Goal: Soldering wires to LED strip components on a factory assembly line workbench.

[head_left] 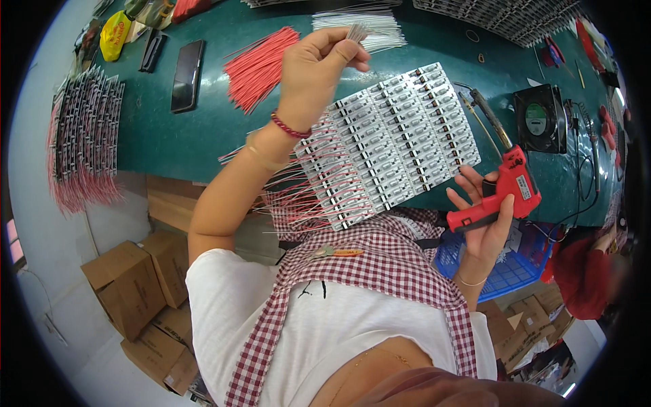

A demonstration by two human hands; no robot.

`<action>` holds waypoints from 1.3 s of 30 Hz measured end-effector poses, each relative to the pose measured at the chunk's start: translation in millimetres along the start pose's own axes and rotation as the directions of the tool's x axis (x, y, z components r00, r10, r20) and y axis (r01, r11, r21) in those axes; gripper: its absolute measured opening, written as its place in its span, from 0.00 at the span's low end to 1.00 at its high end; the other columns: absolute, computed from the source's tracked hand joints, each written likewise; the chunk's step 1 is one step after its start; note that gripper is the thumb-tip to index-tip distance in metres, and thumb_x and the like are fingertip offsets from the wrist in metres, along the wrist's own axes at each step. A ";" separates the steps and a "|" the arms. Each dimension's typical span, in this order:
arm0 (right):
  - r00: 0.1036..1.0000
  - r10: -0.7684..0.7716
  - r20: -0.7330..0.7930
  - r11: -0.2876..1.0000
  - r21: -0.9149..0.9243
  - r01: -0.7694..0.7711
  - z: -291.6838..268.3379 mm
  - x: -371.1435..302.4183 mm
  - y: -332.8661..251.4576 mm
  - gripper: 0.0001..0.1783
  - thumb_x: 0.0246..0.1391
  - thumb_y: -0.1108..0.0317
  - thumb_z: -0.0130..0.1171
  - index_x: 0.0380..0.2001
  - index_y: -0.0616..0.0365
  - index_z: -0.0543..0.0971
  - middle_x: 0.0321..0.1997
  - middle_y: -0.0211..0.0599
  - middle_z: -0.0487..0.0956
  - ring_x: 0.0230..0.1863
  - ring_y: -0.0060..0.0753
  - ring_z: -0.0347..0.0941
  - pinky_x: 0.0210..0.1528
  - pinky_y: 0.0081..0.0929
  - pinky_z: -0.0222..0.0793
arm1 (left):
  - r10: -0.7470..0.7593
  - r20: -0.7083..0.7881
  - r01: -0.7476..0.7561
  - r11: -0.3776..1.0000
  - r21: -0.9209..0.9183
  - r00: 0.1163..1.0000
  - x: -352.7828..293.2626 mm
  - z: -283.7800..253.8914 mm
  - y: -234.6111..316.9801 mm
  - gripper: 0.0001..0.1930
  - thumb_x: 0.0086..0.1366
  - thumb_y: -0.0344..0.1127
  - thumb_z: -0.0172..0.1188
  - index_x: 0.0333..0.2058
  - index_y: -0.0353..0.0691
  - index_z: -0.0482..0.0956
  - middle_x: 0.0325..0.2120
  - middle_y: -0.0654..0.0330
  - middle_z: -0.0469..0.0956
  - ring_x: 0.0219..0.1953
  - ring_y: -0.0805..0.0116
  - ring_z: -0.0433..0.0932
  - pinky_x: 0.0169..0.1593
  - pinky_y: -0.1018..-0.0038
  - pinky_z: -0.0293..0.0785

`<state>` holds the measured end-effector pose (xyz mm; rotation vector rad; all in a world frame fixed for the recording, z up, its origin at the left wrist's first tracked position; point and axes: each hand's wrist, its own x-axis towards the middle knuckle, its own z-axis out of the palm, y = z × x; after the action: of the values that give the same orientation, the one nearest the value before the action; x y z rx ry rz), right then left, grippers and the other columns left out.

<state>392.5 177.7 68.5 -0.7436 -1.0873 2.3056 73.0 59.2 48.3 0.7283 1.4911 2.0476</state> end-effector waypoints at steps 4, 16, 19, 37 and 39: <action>0.997 -0.066 -0.051 0.997 -0.045 0.063 4.5 -7.3 -6.2 0.31 0.66 0.43 0.46 0.56 0.60 0.66 0.46 0.52 0.76 0.43 0.41 0.76 0.50 0.49 0.76 | -0.107 0.073 0.082 0.954 0.287 0.992 2.7 -21.1 21.1 0.08 0.67 0.30 0.58 0.40 0.32 0.82 0.30 0.58 0.82 0.31 0.71 0.81 0.38 0.77 0.77; 0.989 -0.019 -0.147 0.917 -0.396 -0.041 37.8 10.2 14.7 0.26 0.65 0.55 0.55 0.52 0.69 0.69 0.20 0.36 0.72 0.14 0.21 0.64 0.19 0.21 0.66 | 0.232 0.544 -0.591 0.304 0.747 0.806 -29.5 -23.3 -33.4 0.14 0.50 0.21 0.61 0.38 0.37 0.83 0.26 0.58 0.71 0.31 0.61 0.73 0.33 0.68 0.72; 0.969 0.032 -0.245 0.876 -0.459 -0.145 51.2 21.9 21.8 0.13 0.63 0.63 0.57 0.31 0.65 0.77 0.19 0.31 0.74 0.16 0.20 0.68 0.20 0.19 0.64 | 0.242 0.586 -0.633 0.259 0.729 0.774 -26.1 -20.7 -38.6 0.17 0.48 0.20 0.58 0.40 0.35 0.82 0.26 0.58 0.71 0.31 0.61 0.73 0.34 0.69 0.72; 0.972 -0.042 -0.232 0.661 -0.736 -0.147 63.1 32.7 34.3 0.14 0.50 0.73 0.70 0.39 0.62 0.79 0.27 0.28 0.78 0.21 0.16 0.71 0.23 0.18 0.67 | 0.145 0.592 -0.607 0.282 0.743 0.793 -22.2 -22.3 -42.1 0.10 0.51 0.26 0.56 0.34 0.31 0.77 0.29 0.56 0.68 0.34 0.60 0.71 0.38 0.70 0.73; 0.953 -0.061 -0.297 0.722 -0.672 -0.163 68.9 28.0 31.4 0.13 0.61 0.71 0.56 0.22 0.63 0.75 0.19 0.30 0.74 0.18 0.19 0.68 0.22 0.18 0.61 | 0.155 0.590 -0.608 0.282 0.742 0.792 -21.8 -22.2 -42.3 0.10 0.51 0.26 0.56 0.34 0.31 0.77 0.28 0.56 0.68 0.34 0.60 0.71 0.38 0.69 0.73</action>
<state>321.2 140.1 72.9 -1.3643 -1.8135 1.6882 77.5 40.8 -0.7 2.0259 2.2862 0.9207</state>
